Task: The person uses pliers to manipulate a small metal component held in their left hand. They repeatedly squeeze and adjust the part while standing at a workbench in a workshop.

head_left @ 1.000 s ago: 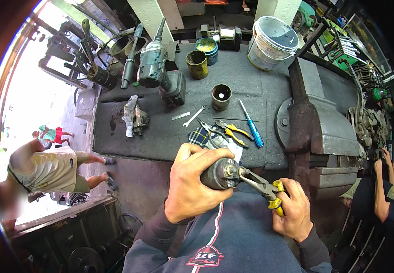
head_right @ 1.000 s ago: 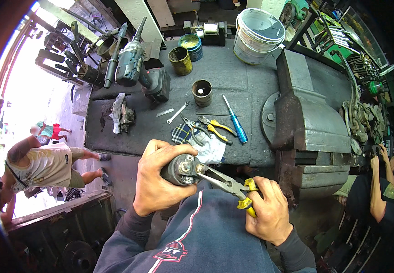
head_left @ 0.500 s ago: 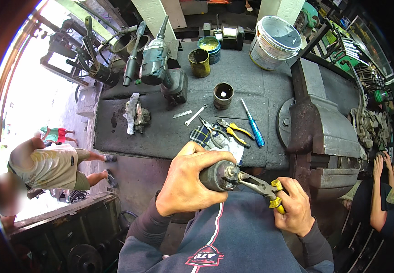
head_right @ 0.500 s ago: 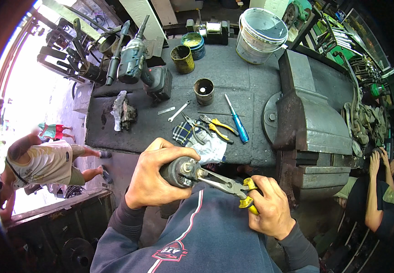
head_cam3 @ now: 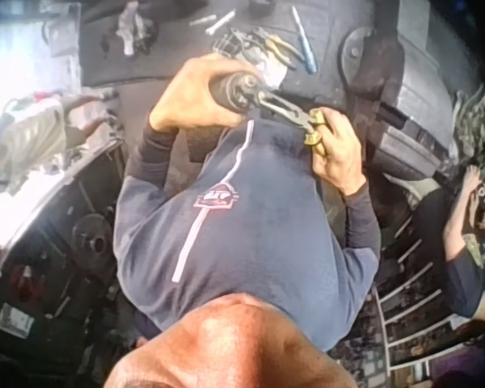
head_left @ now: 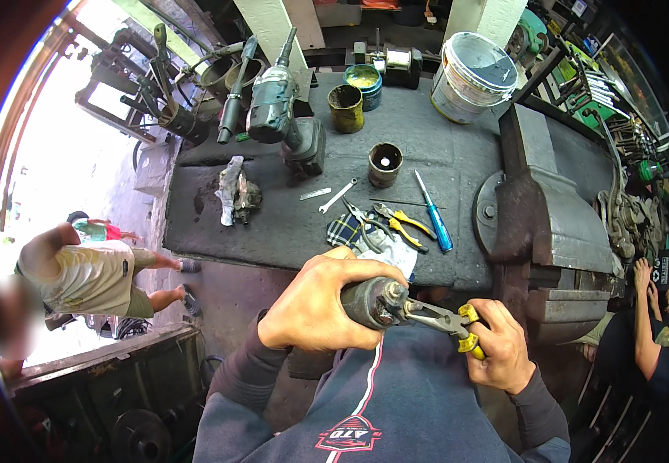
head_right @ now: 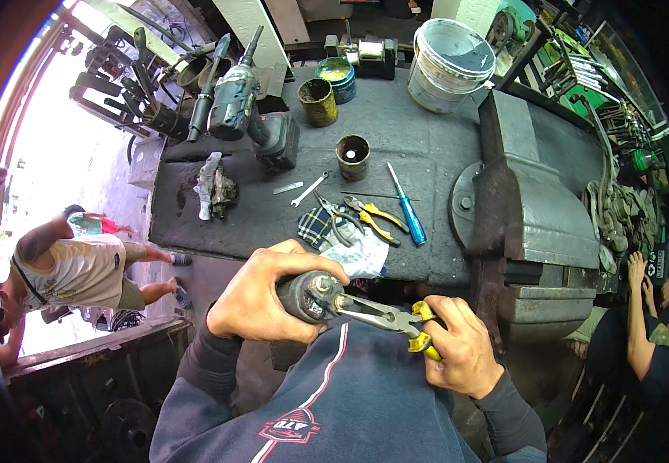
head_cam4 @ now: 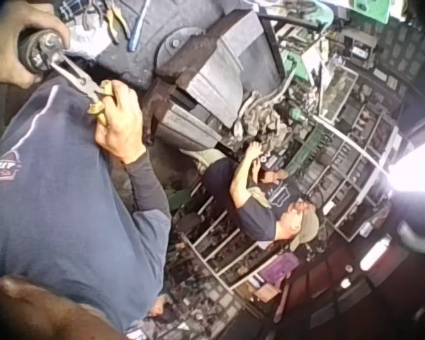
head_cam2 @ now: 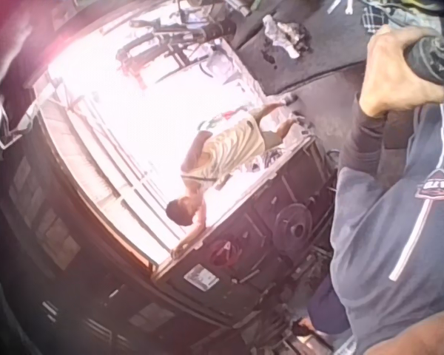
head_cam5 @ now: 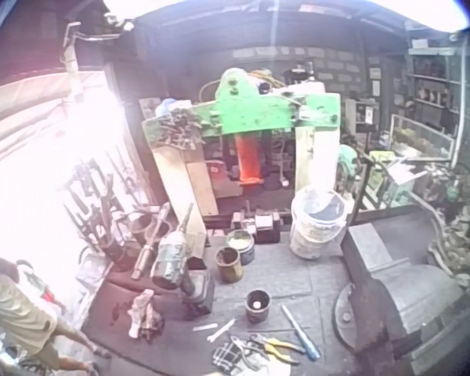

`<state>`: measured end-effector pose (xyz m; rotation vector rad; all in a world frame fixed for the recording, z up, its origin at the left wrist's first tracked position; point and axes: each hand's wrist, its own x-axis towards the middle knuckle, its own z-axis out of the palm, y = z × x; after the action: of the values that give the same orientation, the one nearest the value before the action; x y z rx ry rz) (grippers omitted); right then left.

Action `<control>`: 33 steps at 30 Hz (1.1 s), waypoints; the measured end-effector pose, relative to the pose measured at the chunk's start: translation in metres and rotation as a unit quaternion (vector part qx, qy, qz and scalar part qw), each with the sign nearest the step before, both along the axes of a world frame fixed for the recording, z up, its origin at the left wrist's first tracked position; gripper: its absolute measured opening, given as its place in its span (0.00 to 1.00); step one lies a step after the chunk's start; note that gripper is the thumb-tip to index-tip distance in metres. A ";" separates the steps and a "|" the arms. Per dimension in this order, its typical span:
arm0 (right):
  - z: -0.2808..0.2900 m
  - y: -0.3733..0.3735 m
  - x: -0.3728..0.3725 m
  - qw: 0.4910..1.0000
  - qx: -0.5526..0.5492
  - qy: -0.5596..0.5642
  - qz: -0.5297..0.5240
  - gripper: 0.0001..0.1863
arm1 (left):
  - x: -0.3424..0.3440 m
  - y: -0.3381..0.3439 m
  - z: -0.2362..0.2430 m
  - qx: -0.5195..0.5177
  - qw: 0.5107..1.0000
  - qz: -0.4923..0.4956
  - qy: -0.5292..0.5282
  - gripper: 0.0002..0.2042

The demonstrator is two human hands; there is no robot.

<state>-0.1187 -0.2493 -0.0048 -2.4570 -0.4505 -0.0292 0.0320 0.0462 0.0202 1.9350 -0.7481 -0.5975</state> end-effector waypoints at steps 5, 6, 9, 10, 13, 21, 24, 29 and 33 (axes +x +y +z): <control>-0.005 -0.005 -0.001 1.000 0.000 0.026 0.018 0.18 | 0.007 0.002 -0.003 -0.015 0.996 -0.036 0.075 0.29; -0.005 -0.005 0.000 0.999 0.003 0.026 0.020 0.18 | 0.009 0.002 -0.003 -0.021 0.994 -0.043 0.102 0.29; -0.006 -0.005 0.003 0.999 0.012 0.023 0.029 0.18 | 0.013 0.004 -0.006 -0.037 0.985 -0.066 0.154 0.29; -0.006 -0.005 0.004 0.999 0.014 0.019 0.031 0.18 | 0.015 0.005 -0.006 -0.037 0.983 -0.074 0.163 0.29; -0.008 -0.004 0.007 0.999 0.026 0.016 0.037 0.17 | 0.020 0.005 -0.010 -0.036 0.975 -0.109 0.190 0.30; -0.012 -0.006 0.015 0.996 0.048 0.019 0.070 0.16 | 0.040 0.001 -0.019 -0.016 0.922 -0.225 0.316 0.37; -0.017 -0.006 0.017 0.995 0.056 0.023 0.077 0.16 | 0.040 0.001 -0.026 -0.022 0.906 -0.241 0.348 0.39; -0.016 -0.004 0.013 0.996 0.044 0.053 0.048 0.19 | 0.039 0.002 -0.027 -0.010 0.915 -0.200 0.349 0.41; -0.003 -0.003 -0.001 0.996 0.036 0.079 -0.012 0.21 | 0.031 0.010 -0.027 -0.069 0.929 -0.122 0.342 0.39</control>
<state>-0.1195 -0.2527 -0.0083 -2.3726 -0.3447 0.1354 0.0631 0.0560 -0.0067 1.3655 -0.5544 -1.2524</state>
